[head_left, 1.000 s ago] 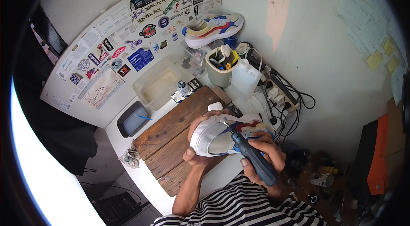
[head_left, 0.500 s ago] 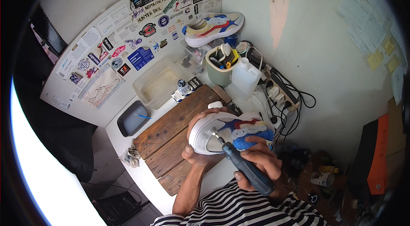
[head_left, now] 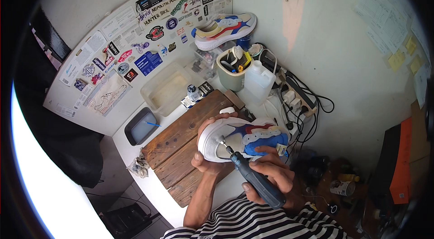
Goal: Using a rotary tool to clean or sand the midsole of a sneaker.
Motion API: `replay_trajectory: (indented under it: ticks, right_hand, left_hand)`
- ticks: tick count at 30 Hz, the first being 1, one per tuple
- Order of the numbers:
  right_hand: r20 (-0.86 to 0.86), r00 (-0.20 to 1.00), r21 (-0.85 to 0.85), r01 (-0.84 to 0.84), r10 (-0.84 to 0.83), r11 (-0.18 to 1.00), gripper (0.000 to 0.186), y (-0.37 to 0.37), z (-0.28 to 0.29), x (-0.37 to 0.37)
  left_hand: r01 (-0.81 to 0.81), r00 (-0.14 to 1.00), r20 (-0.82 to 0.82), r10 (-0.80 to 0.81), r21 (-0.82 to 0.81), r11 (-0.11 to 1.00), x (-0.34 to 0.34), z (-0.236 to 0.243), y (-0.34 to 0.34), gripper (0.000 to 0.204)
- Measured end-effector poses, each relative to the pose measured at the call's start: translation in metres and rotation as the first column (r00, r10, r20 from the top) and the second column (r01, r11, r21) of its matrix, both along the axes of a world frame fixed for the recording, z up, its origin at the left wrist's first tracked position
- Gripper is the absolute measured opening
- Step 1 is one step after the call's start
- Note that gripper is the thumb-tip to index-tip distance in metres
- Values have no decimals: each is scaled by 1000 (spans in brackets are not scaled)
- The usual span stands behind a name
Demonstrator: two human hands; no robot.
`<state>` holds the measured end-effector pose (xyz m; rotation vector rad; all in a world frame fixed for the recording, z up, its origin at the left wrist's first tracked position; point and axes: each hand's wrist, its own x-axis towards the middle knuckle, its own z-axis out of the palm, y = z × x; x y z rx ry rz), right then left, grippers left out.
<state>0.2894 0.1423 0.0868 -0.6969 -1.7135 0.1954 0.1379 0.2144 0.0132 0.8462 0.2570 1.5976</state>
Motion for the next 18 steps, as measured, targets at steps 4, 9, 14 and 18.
replay_trajectory:
  ticks: [4,9,14,18]
  right_hand:
    - [27,1000,-56,4,-3,998,44,-1,0,7]
    - [85,982,-97,175,-167,980,41,1,-8,14]
    - [46,996,-68,83,-80,994,43,2,-3,6]
    - [24,1000,-15,18,-18,1000,45,1,-2,-2]
  left_hand:
    - [-6,1000,15,6,-16,1000,1,0,-1,93]
    - [7,1000,26,-7,6,1000,2,-1,1,93]
    - [-15,1000,6,15,-2,1000,3,2,1,94]
    - [-24,1000,-13,24,-21,999,1,1,1,93]
